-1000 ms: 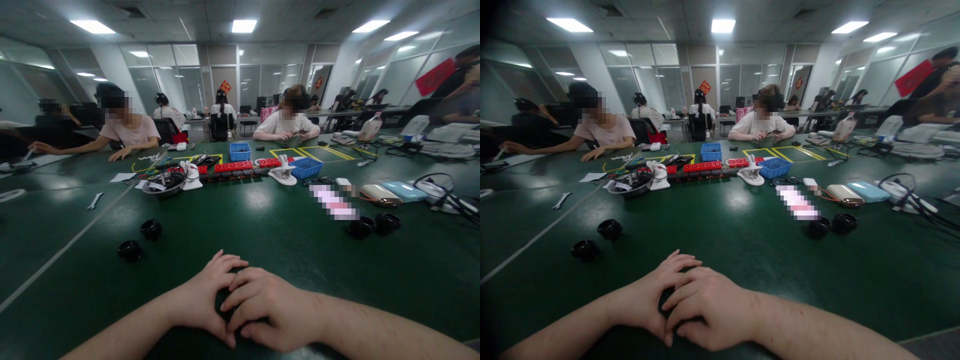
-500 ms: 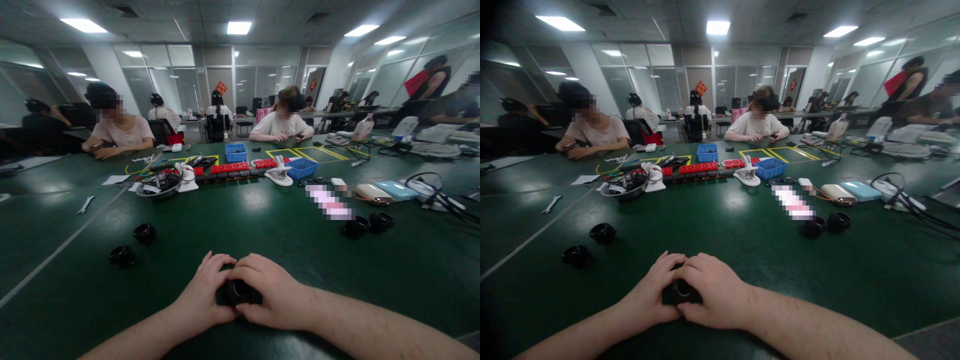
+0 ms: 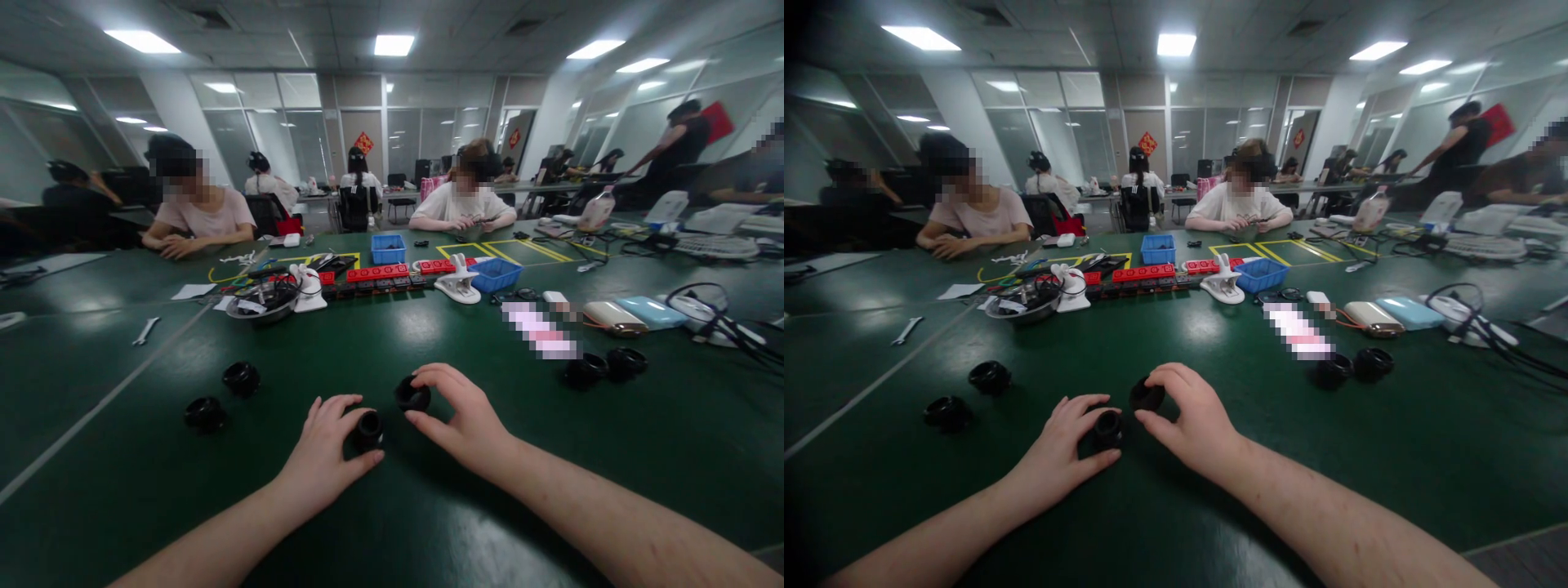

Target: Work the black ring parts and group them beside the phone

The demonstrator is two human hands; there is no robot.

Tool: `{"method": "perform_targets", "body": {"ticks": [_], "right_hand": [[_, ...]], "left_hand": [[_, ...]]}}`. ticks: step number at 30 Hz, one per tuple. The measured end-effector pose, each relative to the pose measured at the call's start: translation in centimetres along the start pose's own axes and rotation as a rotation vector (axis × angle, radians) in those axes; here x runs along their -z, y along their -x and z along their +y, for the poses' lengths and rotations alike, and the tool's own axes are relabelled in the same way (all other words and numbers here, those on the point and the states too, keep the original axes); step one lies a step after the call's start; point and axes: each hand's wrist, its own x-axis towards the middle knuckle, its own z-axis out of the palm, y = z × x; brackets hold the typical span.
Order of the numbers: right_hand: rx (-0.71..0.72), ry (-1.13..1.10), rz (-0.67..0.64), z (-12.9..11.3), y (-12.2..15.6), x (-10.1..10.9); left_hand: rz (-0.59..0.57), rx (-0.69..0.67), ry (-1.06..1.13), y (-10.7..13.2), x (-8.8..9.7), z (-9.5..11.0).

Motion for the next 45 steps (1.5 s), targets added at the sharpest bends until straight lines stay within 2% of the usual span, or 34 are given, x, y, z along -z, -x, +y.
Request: {"method": "perform_targets", "body": {"ticks": [9, 12, 16, 18, 22, 27, 31, 37, 42, 45], "right_hand": [[-0.058, -0.039, -0.008, 0.0, 0.4, -0.2], [-0.093, -0.132, -0.166, -0.3, 0.6, -0.5], [0.106, -0.181, -0.423, -1.2, 0.4, 0.0], [0.154, -0.163, -0.476, -2.0, 0.3, 0.6], [0.099, -0.076, -0.527, -3.2, 0.2, 1.3], [0.015, -0.085, -0.635, -3.1, 0.4, 0.4], [0.075, -0.101, -0.588, -2.5, 0.7, -0.7], [0.213, 0.065, -0.551, -3.3, 0.9, -1.3], [0.193, -0.123, -0.487, -2.7, 0.8, -1.7], [0.186, -0.212, -0.478, -2.0, 0.6, -1.8]], "left_hand": [[-0.013, -0.017, 0.033, 0.1, -0.2, -0.2], [-0.091, -0.101, 0.079, 0.3, 0.1, 0.2], [-0.249, -0.234, 0.101, 0.4, 0.4, 0.6], [-0.277, -0.275, 0.106, 0.5, 0.5, 0.7], [-0.285, -0.301, 0.128, 0.4, 0.6, 0.6], [-0.293, -0.326, 0.111, 0.3, 0.7, 0.7], [-0.263, -0.298, 0.108, 0.3, 0.4, 0.9], [-0.205, -0.273, 0.096, 0.4, -0.6, 0.6], [-0.260, -0.269, 0.092, 0.3, 0.1, 1.0], [-0.227, -0.235, 0.081, 0.3, 0.4, 1.7]]}}
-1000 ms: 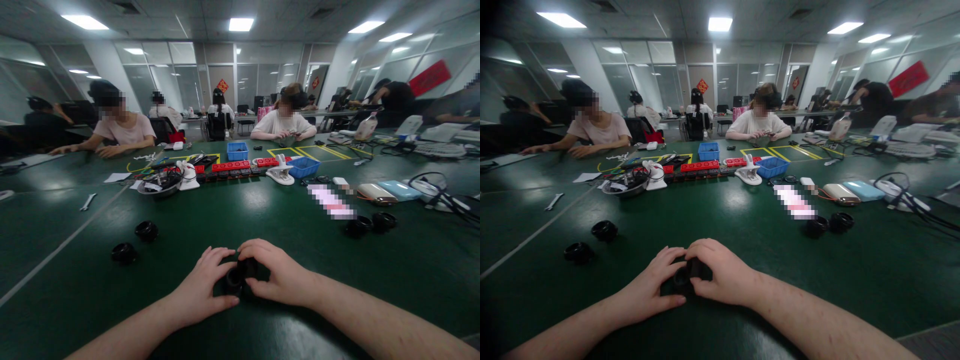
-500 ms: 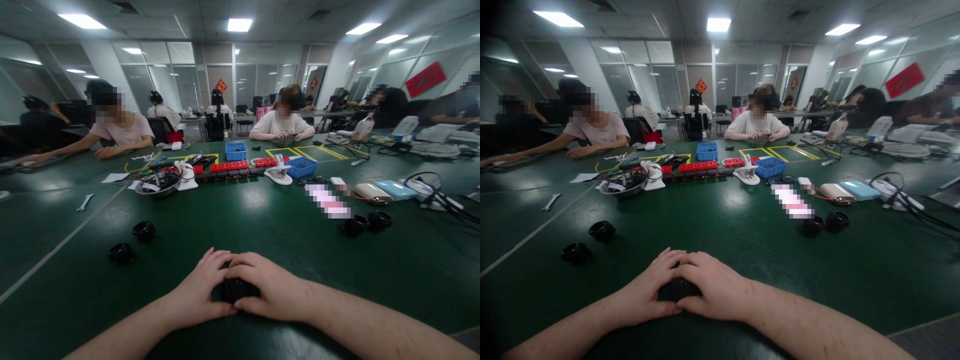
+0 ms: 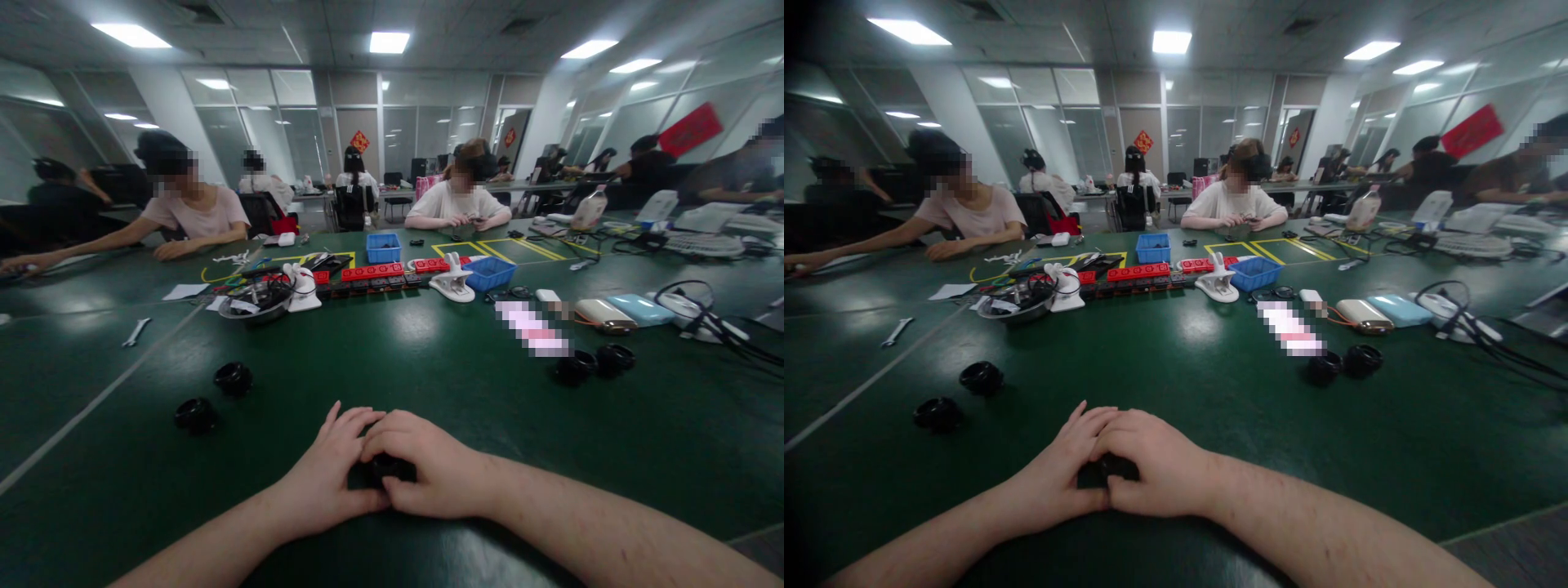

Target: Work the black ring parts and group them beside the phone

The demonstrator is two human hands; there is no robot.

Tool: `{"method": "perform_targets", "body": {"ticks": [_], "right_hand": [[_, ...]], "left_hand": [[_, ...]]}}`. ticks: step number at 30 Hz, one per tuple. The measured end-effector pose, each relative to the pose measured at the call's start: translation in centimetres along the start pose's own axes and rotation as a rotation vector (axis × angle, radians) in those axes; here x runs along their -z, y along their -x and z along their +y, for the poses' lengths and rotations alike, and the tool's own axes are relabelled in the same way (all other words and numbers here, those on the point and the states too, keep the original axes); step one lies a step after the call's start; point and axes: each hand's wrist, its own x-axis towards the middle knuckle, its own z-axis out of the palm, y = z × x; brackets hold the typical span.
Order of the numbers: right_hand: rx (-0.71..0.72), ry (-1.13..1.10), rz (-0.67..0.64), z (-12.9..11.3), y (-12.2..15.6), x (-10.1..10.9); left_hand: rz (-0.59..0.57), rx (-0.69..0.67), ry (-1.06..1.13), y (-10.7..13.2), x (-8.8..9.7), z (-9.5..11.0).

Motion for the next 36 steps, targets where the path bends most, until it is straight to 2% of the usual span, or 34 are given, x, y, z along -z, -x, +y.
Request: {"method": "perform_targets", "body": {"ticks": [6, 9, 12, 16, 18, 20, 23, 26, 28, 31, 34, 36], "right_hand": [[-0.084, 0.054, 0.058, -0.4, 0.2, -0.9], [-0.169, 0.105, 0.096, -0.9, 0.4, -1.3], [-0.157, 0.100, 0.033, -1.1, 0.6, -0.6], [0.020, 0.052, -0.187, -1.3, 0.5, 1.2], [0.074, 0.013, -0.268, -1.5, 0.4, 1.8], [0.097, -0.018, -0.297, -1.7, 0.3, 1.8], [0.080, 0.007, -0.244, -1.6, 0.5, 1.2], [-0.010, 0.107, -0.120, -1.2, 0.8, 0.3], [-0.109, 0.195, -0.028, -0.8, 0.9, -0.1], [-0.261, 0.309, 0.073, -0.2, 0.7, -0.4], [-0.341, 0.362, 0.124, 0.1, 0.3, -0.6], [-0.365, 0.384, 0.139, 0.1, -0.1, -0.9]], "left_hand": [[0.242, 0.158, -0.038, -0.2, -1.2, 0.9], [0.265, 0.150, -0.020, -0.2, -1.2, 0.7], [0.172, 0.065, 0.062, -0.2, -0.5, 0.0], [-0.044, -0.105, 0.079, -0.5, 0.8, -1.0], [-0.110, -0.146, 0.050, -0.5, 1.2, -1.0], [-0.148, -0.153, 0.035, -0.5, 1.5, -0.8], [-0.189, -0.134, 0.061, -0.3, 1.9, -0.6], [-0.187, -0.073, 0.093, 0.1, 2.0, -1.0], [-0.135, -0.014, 0.061, 0.3, 1.7, -1.4], [0.002, 0.079, -0.062, 0.6, 0.8, -1.5], [0.140, 0.141, -0.144, 0.5, -0.5, -0.7], [0.179, 0.142, -0.145, 0.4, -1.3, 0.1]]}}
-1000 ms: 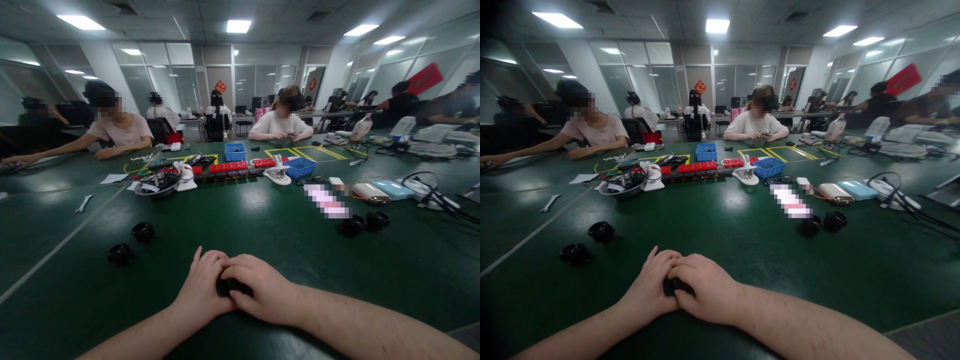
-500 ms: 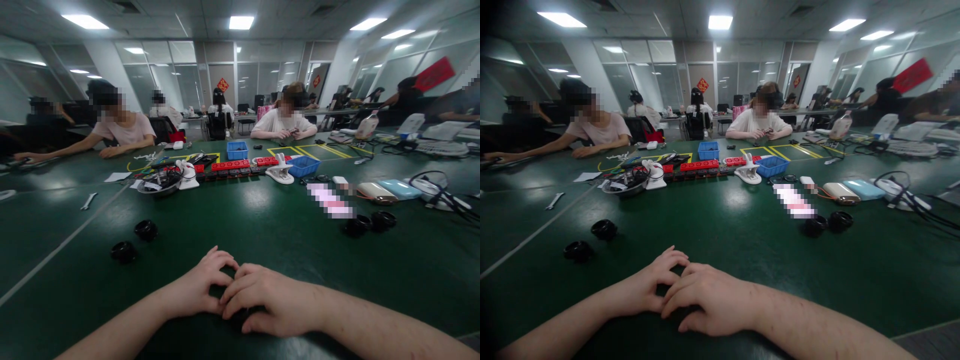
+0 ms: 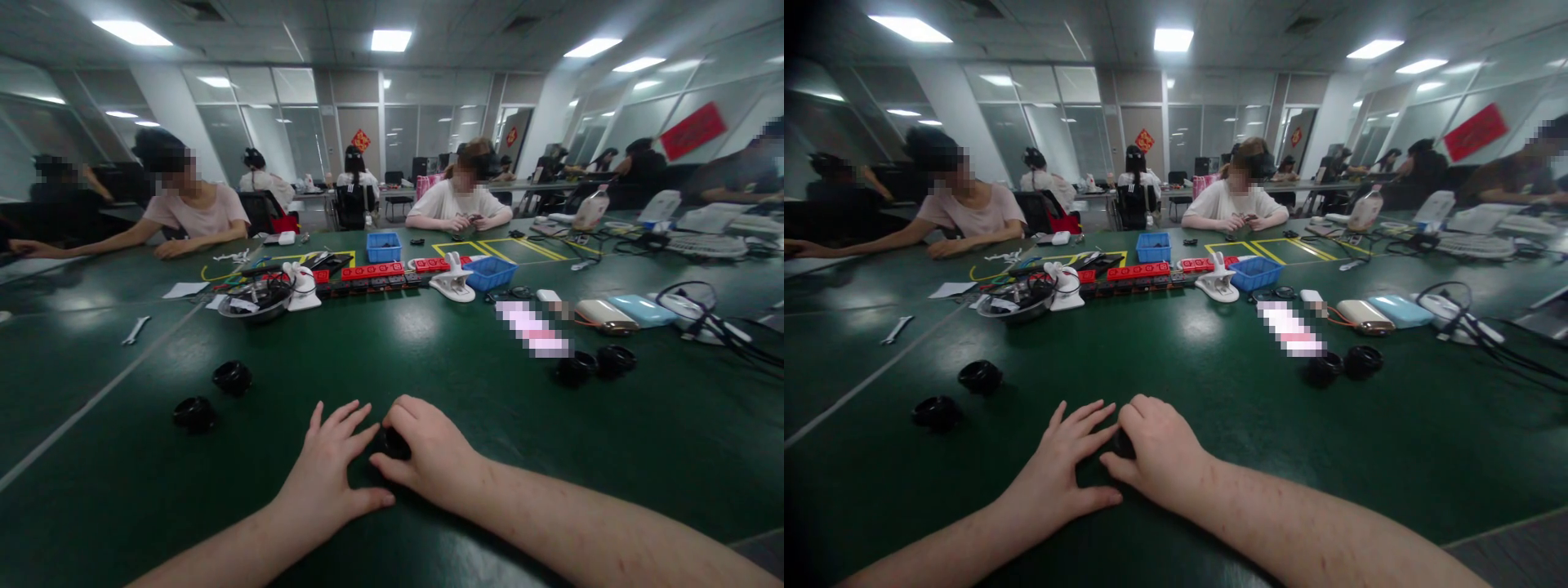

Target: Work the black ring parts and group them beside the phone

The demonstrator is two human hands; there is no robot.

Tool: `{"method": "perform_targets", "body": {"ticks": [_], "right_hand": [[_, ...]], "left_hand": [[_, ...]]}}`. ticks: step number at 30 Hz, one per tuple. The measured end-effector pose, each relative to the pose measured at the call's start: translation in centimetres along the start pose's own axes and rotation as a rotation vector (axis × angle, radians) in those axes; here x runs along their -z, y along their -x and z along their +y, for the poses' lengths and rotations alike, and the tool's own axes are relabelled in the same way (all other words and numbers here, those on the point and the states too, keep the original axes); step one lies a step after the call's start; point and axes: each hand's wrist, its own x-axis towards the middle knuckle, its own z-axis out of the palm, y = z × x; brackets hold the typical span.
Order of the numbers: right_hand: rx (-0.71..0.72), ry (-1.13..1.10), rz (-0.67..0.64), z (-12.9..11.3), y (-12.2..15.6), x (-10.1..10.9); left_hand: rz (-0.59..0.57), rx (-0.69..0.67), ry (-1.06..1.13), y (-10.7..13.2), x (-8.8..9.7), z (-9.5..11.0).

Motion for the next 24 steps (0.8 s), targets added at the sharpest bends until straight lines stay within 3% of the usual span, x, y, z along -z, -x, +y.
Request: {"method": "perform_targets", "body": {"ticks": [4, 8, 15, 19, 24], "right_hand": [[-0.007, 0.028, 0.014, -0.7, 0.0, -0.9], [0.095, 0.001, -0.028, -0.8, 0.3, -1.1], [0.476, -0.346, -0.280, -0.3, 0.4, 1.9], [0.526, -0.430, -0.390, -0.9, 0.7, 2.7], [0.523, -0.372, -0.353, -1.1, 0.9, 2.3]], "left_hand": [[0.047, -0.008, 0.033, -0.1, -0.4, 1.5], [0.077, -0.020, 0.058, -0.5, -0.2, 1.4], [-0.228, -0.218, 0.209, -0.9, 0.9, -0.4], [-0.297, -0.327, 0.214, -1.0, 1.8, -0.4], [-0.336, -0.352, 0.217, -0.9, 2.2, -0.1]]}}
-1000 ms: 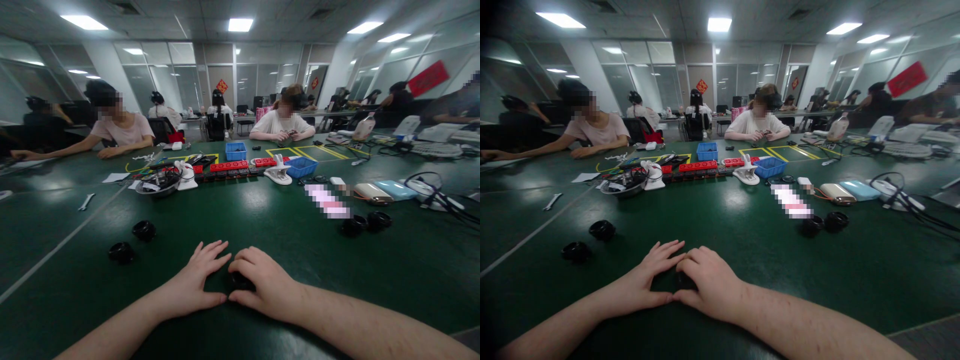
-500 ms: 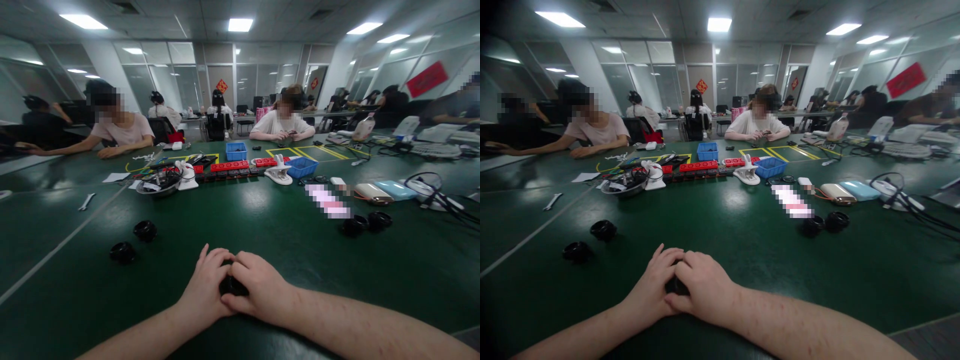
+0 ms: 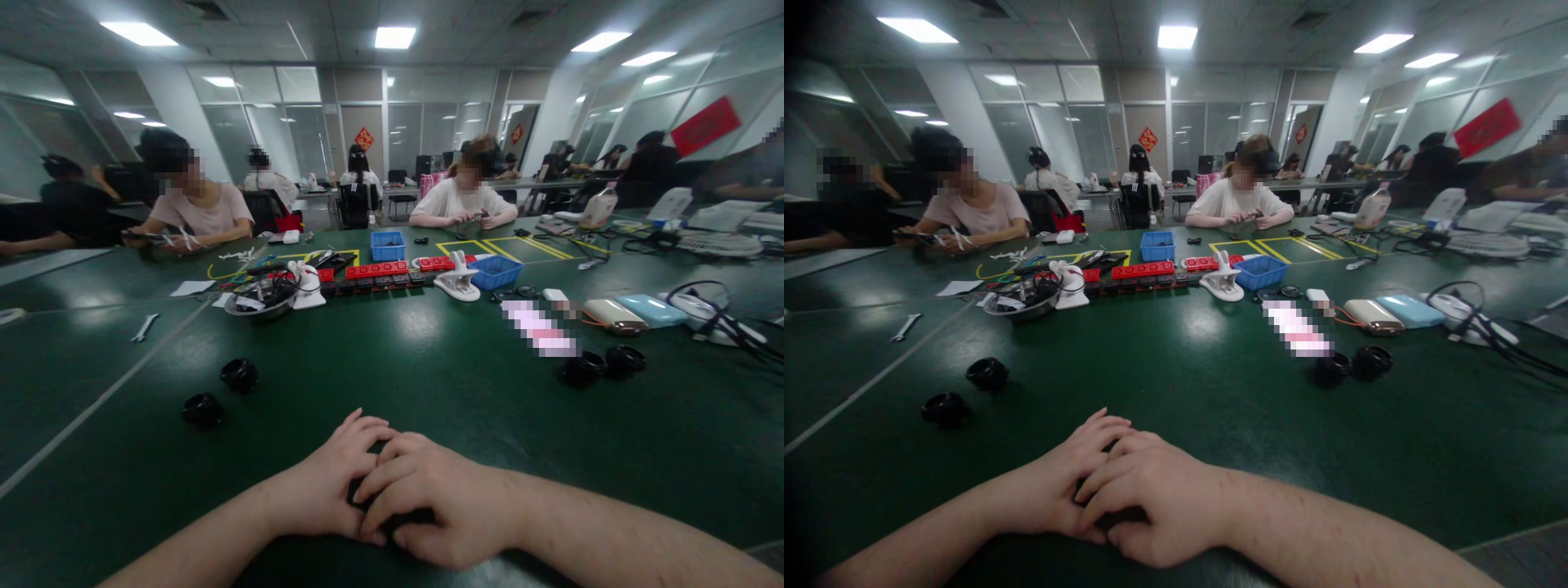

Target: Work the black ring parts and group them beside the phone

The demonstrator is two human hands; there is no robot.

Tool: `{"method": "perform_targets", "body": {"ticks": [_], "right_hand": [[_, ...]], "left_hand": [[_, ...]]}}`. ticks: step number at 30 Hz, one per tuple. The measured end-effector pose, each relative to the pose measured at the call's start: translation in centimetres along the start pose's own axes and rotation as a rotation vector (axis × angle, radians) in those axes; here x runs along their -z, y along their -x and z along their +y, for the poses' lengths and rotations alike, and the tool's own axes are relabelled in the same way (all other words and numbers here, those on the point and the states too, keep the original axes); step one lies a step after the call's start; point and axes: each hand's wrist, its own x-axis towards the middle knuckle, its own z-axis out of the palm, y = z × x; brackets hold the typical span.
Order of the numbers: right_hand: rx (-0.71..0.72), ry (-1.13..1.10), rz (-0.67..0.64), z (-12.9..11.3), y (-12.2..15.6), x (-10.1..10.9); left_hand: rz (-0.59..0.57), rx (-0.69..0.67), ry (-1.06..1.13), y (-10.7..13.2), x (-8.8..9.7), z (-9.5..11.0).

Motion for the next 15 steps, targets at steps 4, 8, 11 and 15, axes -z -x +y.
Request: {"method": "perform_targets", "body": {"ticks": [4, 8, 11, 15], "right_hand": [[-0.121, 0.161, 0.121, 0.7, 0.3, -0.5], [-0.383, 0.300, 0.263, 1.6, 0.3, -0.6], [-0.494, 0.351, 0.320, 2.1, 0.0, -0.7], [-0.456, 0.337, 0.323, 2.3, -0.3, -1.2]], "left_hand": [[0.115, 0.115, 0.071, 0.0, -0.5, -0.3], [0.311, 0.302, 0.010, -0.1, -1.2, -0.7], [0.361, 0.313, -0.063, -0.2, -1.7, -0.8], [0.380, 0.317, -0.112, -0.4, -2.4, -0.4]]}}
